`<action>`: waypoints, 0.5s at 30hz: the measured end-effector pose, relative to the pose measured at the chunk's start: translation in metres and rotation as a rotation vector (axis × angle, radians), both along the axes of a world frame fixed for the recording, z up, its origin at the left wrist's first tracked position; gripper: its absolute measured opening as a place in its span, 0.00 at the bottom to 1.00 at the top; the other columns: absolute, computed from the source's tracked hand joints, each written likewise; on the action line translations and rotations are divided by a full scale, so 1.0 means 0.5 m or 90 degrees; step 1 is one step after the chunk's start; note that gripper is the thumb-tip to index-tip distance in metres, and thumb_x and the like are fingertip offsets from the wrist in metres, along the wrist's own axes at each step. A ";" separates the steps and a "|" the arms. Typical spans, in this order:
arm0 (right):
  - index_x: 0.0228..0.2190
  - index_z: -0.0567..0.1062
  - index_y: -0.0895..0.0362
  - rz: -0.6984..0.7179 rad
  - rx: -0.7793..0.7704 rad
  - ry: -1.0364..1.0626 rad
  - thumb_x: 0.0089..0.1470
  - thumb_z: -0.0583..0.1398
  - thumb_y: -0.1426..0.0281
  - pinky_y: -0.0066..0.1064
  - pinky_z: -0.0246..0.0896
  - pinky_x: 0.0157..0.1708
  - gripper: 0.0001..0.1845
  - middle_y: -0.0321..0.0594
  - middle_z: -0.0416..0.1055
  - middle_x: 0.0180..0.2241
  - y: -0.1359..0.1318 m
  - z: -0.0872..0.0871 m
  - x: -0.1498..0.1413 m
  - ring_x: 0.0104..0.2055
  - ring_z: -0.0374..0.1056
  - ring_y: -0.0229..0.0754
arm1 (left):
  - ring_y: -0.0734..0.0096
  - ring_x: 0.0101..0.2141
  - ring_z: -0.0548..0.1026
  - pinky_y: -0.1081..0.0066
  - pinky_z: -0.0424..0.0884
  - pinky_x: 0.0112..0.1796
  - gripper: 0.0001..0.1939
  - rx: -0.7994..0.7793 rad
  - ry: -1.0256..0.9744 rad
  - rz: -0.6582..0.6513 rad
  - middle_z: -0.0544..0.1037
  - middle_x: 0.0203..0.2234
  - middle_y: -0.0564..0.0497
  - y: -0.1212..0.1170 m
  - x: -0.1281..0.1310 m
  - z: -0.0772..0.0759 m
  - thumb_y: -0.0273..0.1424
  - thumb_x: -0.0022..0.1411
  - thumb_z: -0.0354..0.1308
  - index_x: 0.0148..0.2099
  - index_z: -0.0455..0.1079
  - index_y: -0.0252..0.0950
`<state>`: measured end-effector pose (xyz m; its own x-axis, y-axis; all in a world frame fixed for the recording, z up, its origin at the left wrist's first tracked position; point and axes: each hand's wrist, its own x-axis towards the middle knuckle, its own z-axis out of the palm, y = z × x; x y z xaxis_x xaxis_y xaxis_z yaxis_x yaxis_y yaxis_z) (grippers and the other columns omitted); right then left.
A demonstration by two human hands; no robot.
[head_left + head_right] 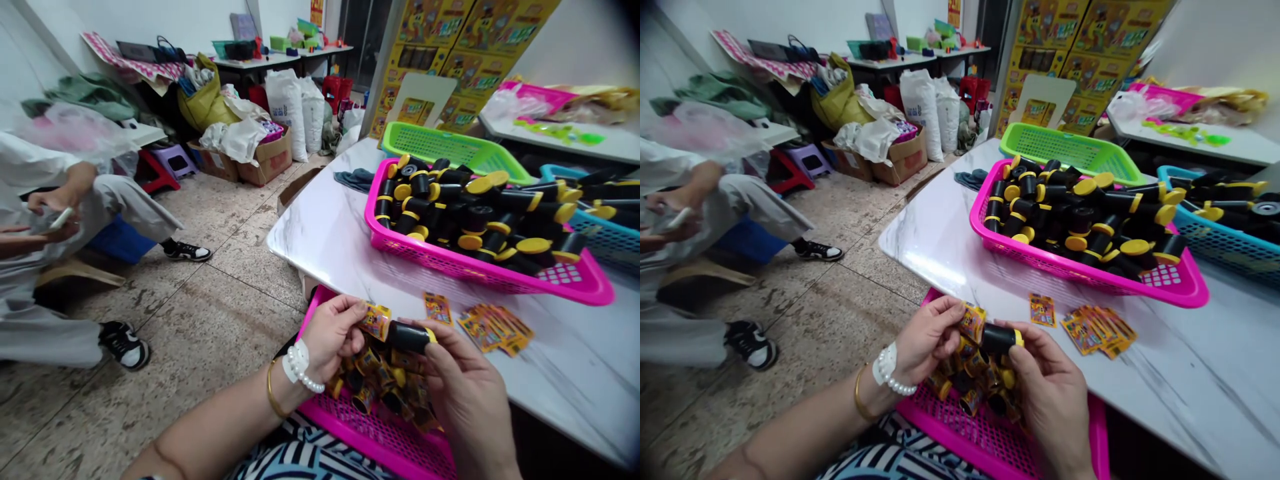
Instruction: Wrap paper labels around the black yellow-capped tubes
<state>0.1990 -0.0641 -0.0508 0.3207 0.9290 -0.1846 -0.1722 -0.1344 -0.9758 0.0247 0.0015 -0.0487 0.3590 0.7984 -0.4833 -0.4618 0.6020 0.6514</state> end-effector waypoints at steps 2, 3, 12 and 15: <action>0.44 0.82 0.53 0.000 0.009 0.021 0.52 0.70 0.62 0.36 0.76 0.46 0.17 0.45 0.80 0.48 0.004 -0.004 0.000 0.47 0.77 0.49 | 0.87 0.11 0.60 0.80 0.40 0.13 0.19 -0.008 -0.029 -0.012 0.72 0.18 0.57 0.002 0.004 0.003 0.40 0.52 0.72 0.34 0.68 0.33; 0.44 0.82 0.53 -0.004 0.010 0.025 0.52 0.70 0.62 0.35 0.76 0.46 0.17 0.46 0.80 0.48 0.007 -0.006 0.001 0.48 0.77 0.49 | 0.88 0.11 0.60 0.80 0.41 0.14 0.19 -0.012 -0.045 -0.016 0.72 0.18 0.57 0.002 0.006 0.005 0.40 0.52 0.72 0.33 0.68 0.33; 0.42 0.80 0.51 0.021 -0.005 -0.072 0.50 0.71 0.62 0.25 0.77 0.40 0.17 0.41 0.82 0.42 0.018 0.015 -0.003 0.39 0.80 0.42 | 0.87 0.12 0.58 0.80 0.40 0.14 0.21 -0.034 -0.053 -0.004 0.69 0.15 0.59 0.009 0.009 -0.005 0.41 0.48 0.74 0.34 0.70 0.32; 0.44 0.80 0.51 0.082 0.028 -0.169 0.51 0.70 0.63 0.24 0.77 0.38 0.17 0.40 0.82 0.40 0.007 0.028 -0.005 0.37 0.80 0.42 | 0.86 0.13 0.60 0.81 0.41 0.14 0.23 -0.028 -0.013 -0.043 0.71 0.16 0.57 -0.001 0.008 -0.015 0.42 0.47 0.75 0.36 0.70 0.32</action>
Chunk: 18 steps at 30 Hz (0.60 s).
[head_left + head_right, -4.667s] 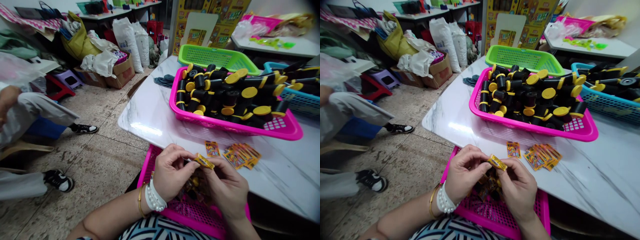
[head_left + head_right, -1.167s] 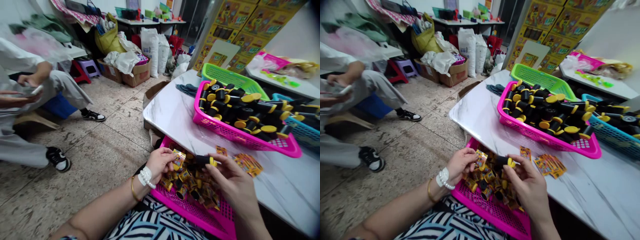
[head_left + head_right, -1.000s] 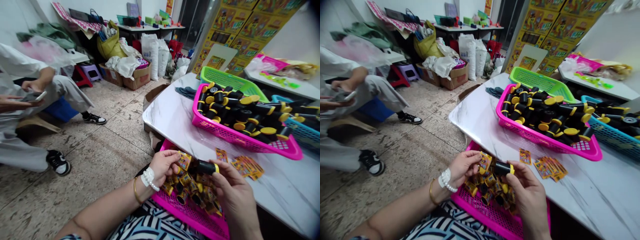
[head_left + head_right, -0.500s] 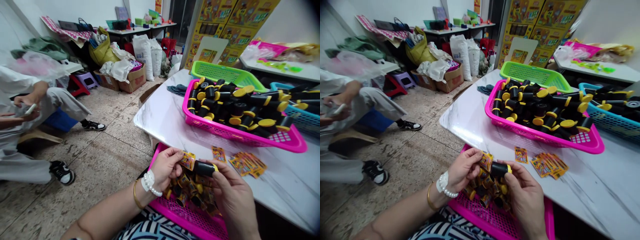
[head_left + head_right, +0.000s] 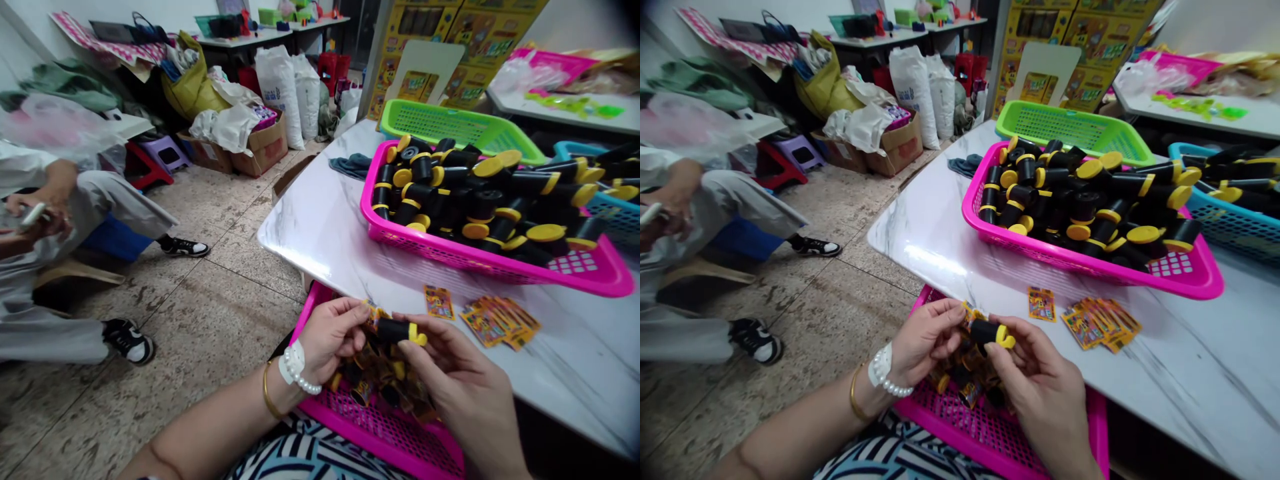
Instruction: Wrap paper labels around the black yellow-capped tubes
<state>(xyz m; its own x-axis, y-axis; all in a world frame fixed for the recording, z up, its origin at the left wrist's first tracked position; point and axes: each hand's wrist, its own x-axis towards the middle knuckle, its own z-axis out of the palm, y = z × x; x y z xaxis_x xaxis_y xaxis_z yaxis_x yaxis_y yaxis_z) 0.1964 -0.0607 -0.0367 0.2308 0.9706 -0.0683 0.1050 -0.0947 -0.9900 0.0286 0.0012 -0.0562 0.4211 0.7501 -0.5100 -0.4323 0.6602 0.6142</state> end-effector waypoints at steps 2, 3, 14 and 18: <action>0.46 0.79 0.50 0.063 -0.003 -0.071 0.54 0.68 0.63 0.25 0.77 0.36 0.17 0.39 0.82 0.38 -0.006 0.008 0.007 0.36 0.80 0.42 | 0.86 0.13 0.60 0.82 0.43 0.14 0.24 0.012 0.027 -0.043 0.70 0.15 0.57 -0.010 -0.001 -0.004 0.44 0.50 0.73 0.37 0.70 0.32; 0.47 0.79 0.50 0.085 -0.001 -0.115 0.55 0.67 0.62 0.24 0.77 0.34 0.18 0.38 0.82 0.36 -0.007 0.013 0.013 0.33 0.80 0.41 | 0.85 0.13 0.60 0.82 0.45 0.15 0.23 0.028 0.044 -0.057 0.70 0.14 0.58 -0.015 -0.002 -0.004 0.45 0.51 0.72 0.37 0.69 0.33; 0.49 0.80 0.48 0.195 0.237 -0.503 0.58 0.64 0.63 0.36 0.77 0.44 0.17 0.38 0.82 0.45 0.109 0.039 0.072 0.42 0.80 0.47 | 0.74 0.19 0.67 0.75 0.59 0.24 0.23 0.538 0.538 -0.053 0.69 0.16 0.60 -0.001 -0.007 0.043 0.33 0.54 0.68 0.52 0.72 0.34; 0.54 0.78 0.46 0.228 0.174 -0.417 0.60 0.62 0.62 0.42 0.72 0.55 0.20 0.39 0.78 0.52 0.105 0.018 0.060 0.51 0.77 0.48 | 0.69 0.22 0.74 0.73 0.63 0.25 0.20 0.605 0.563 -0.093 0.77 0.21 0.53 0.011 0.024 0.027 0.35 0.59 0.64 0.54 0.75 0.35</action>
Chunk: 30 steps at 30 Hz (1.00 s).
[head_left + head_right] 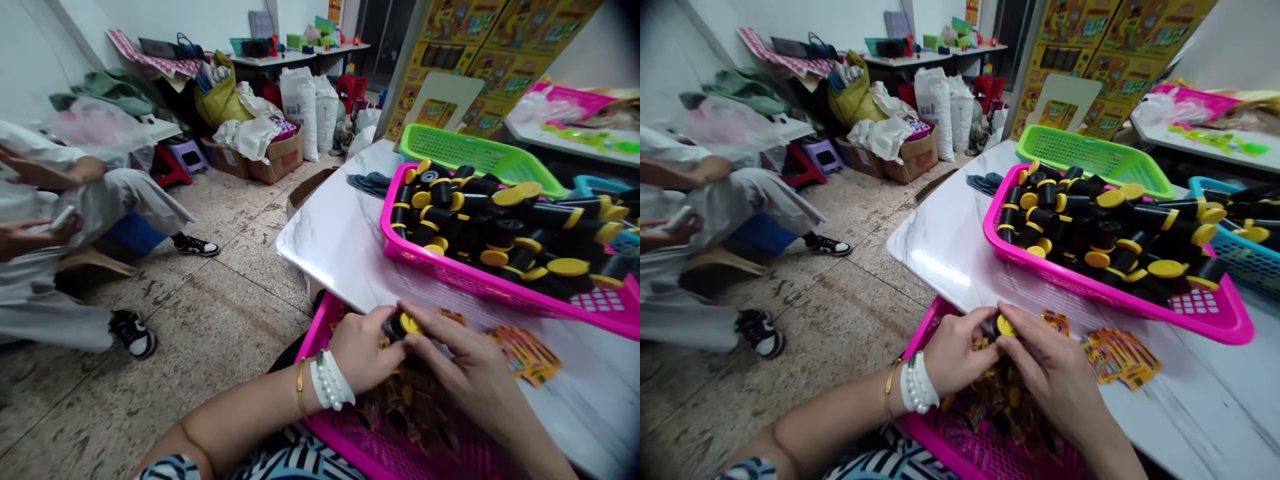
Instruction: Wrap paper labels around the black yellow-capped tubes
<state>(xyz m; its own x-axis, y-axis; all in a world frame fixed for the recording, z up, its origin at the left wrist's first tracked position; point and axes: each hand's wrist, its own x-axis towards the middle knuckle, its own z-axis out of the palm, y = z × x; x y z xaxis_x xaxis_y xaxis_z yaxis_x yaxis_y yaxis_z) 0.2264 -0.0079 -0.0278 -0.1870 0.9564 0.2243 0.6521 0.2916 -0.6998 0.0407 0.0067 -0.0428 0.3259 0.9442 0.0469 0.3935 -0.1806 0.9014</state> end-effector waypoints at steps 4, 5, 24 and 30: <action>0.47 0.82 0.49 -0.130 -0.172 0.189 0.59 0.63 0.56 0.41 0.74 0.51 0.18 0.43 0.81 0.48 -0.005 0.001 -0.015 0.49 0.78 0.49 | 0.65 0.29 0.79 0.71 0.71 0.31 0.15 0.024 -0.011 0.026 0.83 0.29 0.49 0.006 0.016 -0.006 0.35 0.61 0.63 0.49 0.79 0.38; 0.45 0.82 0.51 -0.158 -0.209 0.241 0.56 0.65 0.56 0.39 0.76 0.47 0.18 0.43 0.82 0.45 -0.003 0.004 -0.020 0.46 0.79 0.49 | 0.64 0.30 0.80 0.71 0.73 0.33 0.15 0.030 -0.012 0.027 0.84 0.31 0.48 0.006 0.017 -0.007 0.35 0.62 0.63 0.50 0.79 0.39; 0.45 0.78 0.50 -0.099 -0.045 0.022 0.54 0.67 0.62 0.36 0.74 0.39 0.16 0.41 0.77 0.41 -0.032 0.022 -0.024 0.38 0.75 0.45 | 0.89 0.14 0.61 0.83 0.47 0.15 0.25 -0.548 -0.563 0.146 0.77 0.24 0.56 -0.010 -0.096 -0.023 0.31 0.47 0.75 0.43 0.67 0.32; 0.45 0.77 0.50 -0.210 -0.195 0.449 0.54 0.69 0.64 0.28 0.76 0.37 0.16 0.40 0.81 0.40 -0.113 -0.012 -0.059 0.37 0.79 0.42 | 0.90 0.12 0.60 0.83 0.42 0.14 0.25 -0.582 -0.598 0.167 0.77 0.24 0.56 -0.023 -0.079 -0.043 0.32 0.48 0.75 0.41 0.62 0.35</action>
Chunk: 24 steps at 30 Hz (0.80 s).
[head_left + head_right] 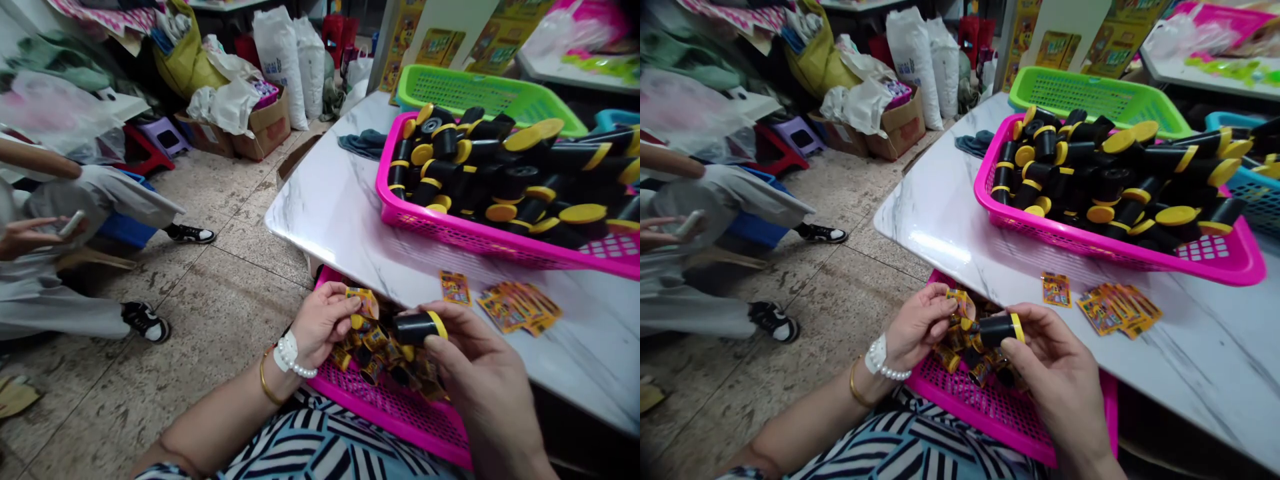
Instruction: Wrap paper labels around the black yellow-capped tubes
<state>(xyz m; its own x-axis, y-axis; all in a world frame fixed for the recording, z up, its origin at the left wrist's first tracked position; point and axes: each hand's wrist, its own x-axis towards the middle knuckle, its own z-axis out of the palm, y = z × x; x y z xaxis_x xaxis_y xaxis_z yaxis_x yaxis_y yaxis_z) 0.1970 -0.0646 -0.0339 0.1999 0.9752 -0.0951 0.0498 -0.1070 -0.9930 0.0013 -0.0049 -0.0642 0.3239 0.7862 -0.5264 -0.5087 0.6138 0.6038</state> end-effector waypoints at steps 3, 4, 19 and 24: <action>0.46 0.78 0.51 -0.023 -0.021 0.083 0.57 0.66 0.63 0.33 0.75 0.47 0.15 0.45 0.80 0.48 -0.012 -0.021 -0.007 0.49 0.78 0.47 | 0.90 0.12 0.61 0.82 0.42 0.14 0.27 -0.027 -0.020 -0.023 0.77 0.25 0.56 0.000 0.016 -0.001 0.31 0.46 0.75 0.43 0.63 0.34; 0.47 0.78 0.51 -0.025 -0.024 0.091 0.57 0.66 0.63 0.35 0.74 0.50 0.15 0.46 0.78 0.52 -0.012 -0.024 -0.008 0.53 0.76 0.49 | 0.90 0.13 0.61 0.82 0.42 0.14 0.27 -0.031 -0.028 -0.032 0.78 0.26 0.55 0.000 0.021 0.000 0.31 0.46 0.75 0.43 0.63 0.34; 0.40 0.75 0.53 -0.087 -0.024 -0.016 0.55 0.68 0.60 0.31 0.79 0.36 0.14 0.43 0.83 0.36 0.010 0.001 -0.028 0.35 0.81 0.44 | 0.88 0.13 0.62 0.82 0.44 0.14 0.26 -0.030 -0.067 -0.067 0.76 0.24 0.57 -0.004 0.040 0.011 0.32 0.46 0.75 0.41 0.63 0.35; 0.42 0.71 0.53 -0.088 -0.031 0.023 0.55 0.67 0.58 0.29 0.77 0.32 0.17 0.39 0.82 0.33 0.014 -0.003 -0.036 0.30 0.79 0.42 | 0.89 0.12 0.61 0.83 0.46 0.13 0.26 0.005 -0.042 -0.079 0.76 0.23 0.57 0.000 0.041 0.009 0.34 0.48 0.75 0.43 0.64 0.35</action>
<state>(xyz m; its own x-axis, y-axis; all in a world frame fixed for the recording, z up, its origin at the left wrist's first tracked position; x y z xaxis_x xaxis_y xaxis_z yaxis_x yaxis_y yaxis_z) 0.1792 -0.0575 -0.0356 0.3282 0.9325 -0.1509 -0.0042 -0.1583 -0.9874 0.0220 -0.0051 -0.0594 0.4523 0.7421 -0.4946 -0.4680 0.6696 0.5767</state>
